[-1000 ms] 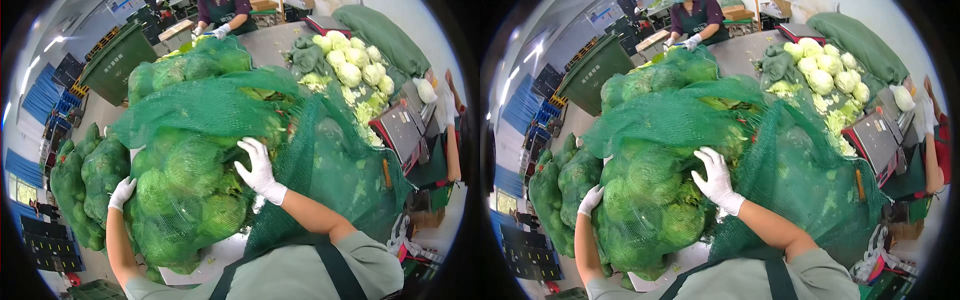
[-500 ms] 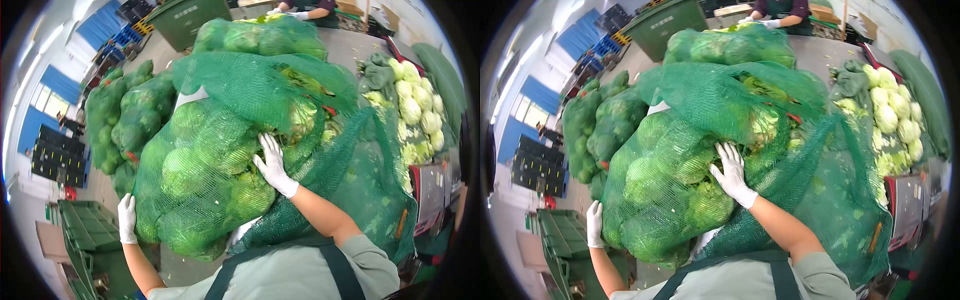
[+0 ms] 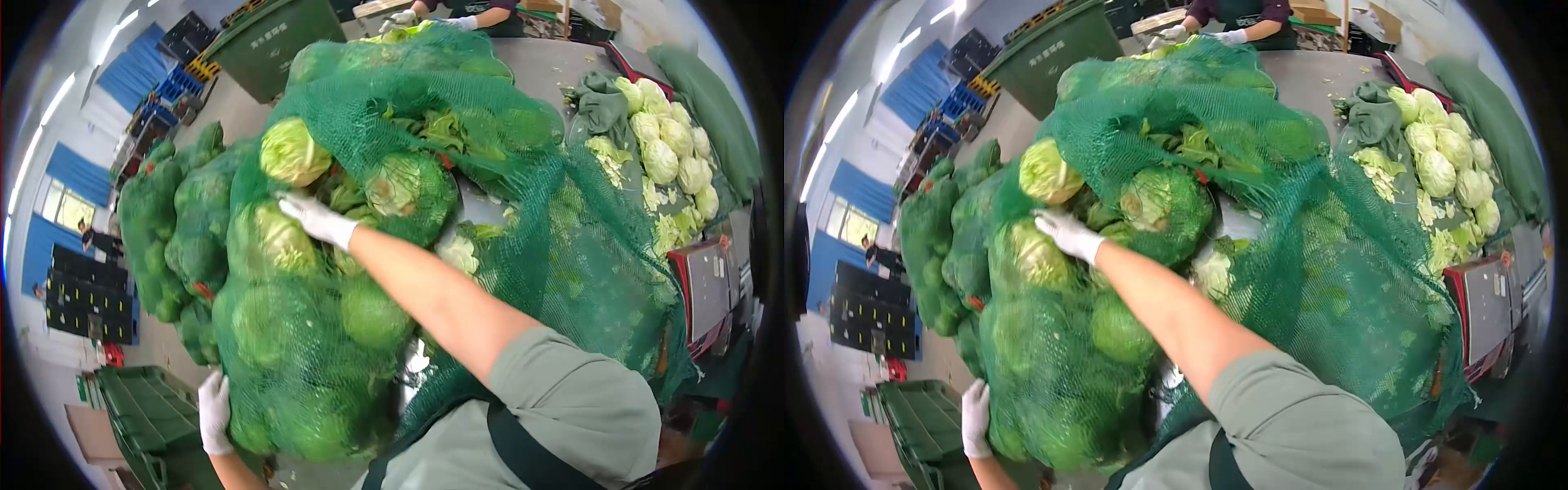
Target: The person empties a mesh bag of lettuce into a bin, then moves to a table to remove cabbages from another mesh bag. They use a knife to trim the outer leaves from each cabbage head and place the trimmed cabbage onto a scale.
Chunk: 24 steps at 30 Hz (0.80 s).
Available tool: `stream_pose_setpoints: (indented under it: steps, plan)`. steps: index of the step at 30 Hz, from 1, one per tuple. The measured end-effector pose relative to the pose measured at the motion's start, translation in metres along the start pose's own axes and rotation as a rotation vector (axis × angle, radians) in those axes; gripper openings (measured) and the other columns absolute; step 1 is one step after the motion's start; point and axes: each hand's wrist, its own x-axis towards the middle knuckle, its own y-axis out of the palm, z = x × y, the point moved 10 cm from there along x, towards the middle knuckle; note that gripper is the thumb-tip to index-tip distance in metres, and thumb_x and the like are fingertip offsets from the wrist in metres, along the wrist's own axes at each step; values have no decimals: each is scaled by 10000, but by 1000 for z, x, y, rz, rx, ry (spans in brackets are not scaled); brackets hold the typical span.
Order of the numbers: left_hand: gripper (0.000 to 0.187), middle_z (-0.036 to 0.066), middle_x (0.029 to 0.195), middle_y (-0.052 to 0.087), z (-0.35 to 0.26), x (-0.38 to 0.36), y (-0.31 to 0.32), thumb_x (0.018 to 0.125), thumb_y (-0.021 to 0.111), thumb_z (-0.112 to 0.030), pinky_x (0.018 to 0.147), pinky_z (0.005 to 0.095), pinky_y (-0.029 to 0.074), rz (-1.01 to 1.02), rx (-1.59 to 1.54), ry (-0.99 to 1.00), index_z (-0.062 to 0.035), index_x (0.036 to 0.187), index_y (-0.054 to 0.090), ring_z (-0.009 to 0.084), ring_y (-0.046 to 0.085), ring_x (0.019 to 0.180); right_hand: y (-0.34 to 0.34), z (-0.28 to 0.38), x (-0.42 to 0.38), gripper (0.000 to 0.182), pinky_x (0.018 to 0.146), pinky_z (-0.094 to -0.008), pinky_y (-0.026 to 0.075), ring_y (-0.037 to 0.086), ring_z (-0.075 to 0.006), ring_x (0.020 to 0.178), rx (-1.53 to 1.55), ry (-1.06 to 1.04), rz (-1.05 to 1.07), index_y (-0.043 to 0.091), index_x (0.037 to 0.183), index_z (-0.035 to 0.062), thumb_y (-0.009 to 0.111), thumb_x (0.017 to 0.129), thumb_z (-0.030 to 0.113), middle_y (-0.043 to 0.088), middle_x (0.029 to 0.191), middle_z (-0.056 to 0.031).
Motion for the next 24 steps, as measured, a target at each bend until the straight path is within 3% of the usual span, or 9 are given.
stream_pose_setpoints:
  steps: [7, 9, 12, 15, 17, 18, 20, 21, 24]
  plan:
    - [169, 119, 867, 638, 22, 22, 47, 941, 571, -90, 772, 304, 481, 221, -590, -259, 56, 998, 632, 122, 579, 831, -6, -1, -14, 730, 1180, -340, 291, 395, -284, 1446, 9, 69, 67, 441, 1502, 40, 407, 1024, 591, 438, 1558, -162]
    - [237, 118, 878, 651, 109, 60, 82, 905, 605, -156, 789, 335, 484, 359, -442, -169, 49, 1020, 633, 160, 588, 840, -24, -2, -33, 637, 1089, -366, 403, 563, -291, 1290, -89, 145, -5, 573, 1369, 12, 428, 1034, 535, 615, 1376, -178]
    - [329, 123, 992, 705, 83, 86, 78, 924, 625, -221, 848, 340, 493, 390, -210, -135, 48, 1112, 651, 184, 618, 919, -55, 9, -62, 540, 960, -504, 478, 622, -444, 1091, -552, 63, -105, 638, 1177, -21, 470, 996, 459, 657, 1177, -274]
    - [382, 197, 1018, 729, 88, 107, 90, 944, 616, -309, 879, 382, 508, 421, 22, 40, 38, 1087, 691, 261, 681, 946, -72, 44, -112, 478, 771, -521, 543, 691, -412, 859, -859, -98, -69, 672, 996, 0, 583, 921, 463, 712, 900, -222]
    - [473, 203, 1000, 730, 62, 97, 80, 967, 597, -412, 880, 410, 512, 428, -15, 8, 36, 1080, 697, 288, 688, 936, -58, 78, -135, 422, 727, -495, 553, 697, -374, 796, -1182, -83, 199, 705, 881, 34, 596, 903, 441, 706, 827, -188]
    - [532, 207, 1020, 730, 61, 94, 79, 971, 579, -471, 898, 425, 512, 456, -5, -6, 30, 1100, 700, 298, 689, 950, -39, 108, -146, 455, 789, -481, 547, 695, -379, 866, -1330, 13, 438, 722, 1050, 10, 606, 918, 430, 716, 911, -213]
    - [575, 219, 1074, 723, 39, 78, 57, 970, 566, -512, 914, 424, 512, 444, 24, -71, 24, 1136, 694, 335, 688, 990, 8, 187, -165, 386, 715, -479, 548, 687, -363, 776, -1165, -224, 481, 700, 840, 32, 570, 908, 389, 689, 788, -185]
    - [580, 222, 1092, 720, 31, 71, 50, 970, 565, -517, 914, 420, 514, 423, 50, -76, 21, 1145, 693, 347, 687, 1003, 38, 220, -175, 391, 824, -446, 548, 694, -348, 906, -1159, -187, 618, 722, 1067, 42, 601, 917, 382, 722, 960, -178]
    - [524, 228, 1090, 716, 15, 39, 24, 970, 583, -471, 913, 411, 516, 178, -2, -5, 5, 1166, 678, 370, 682, 1024, 136, 325, -237, 291, 742, -433, 532, 665, -339, 833, -891, -733, 851, 675, 1057, 27, 577, 905, 255, 678, 904, -161]
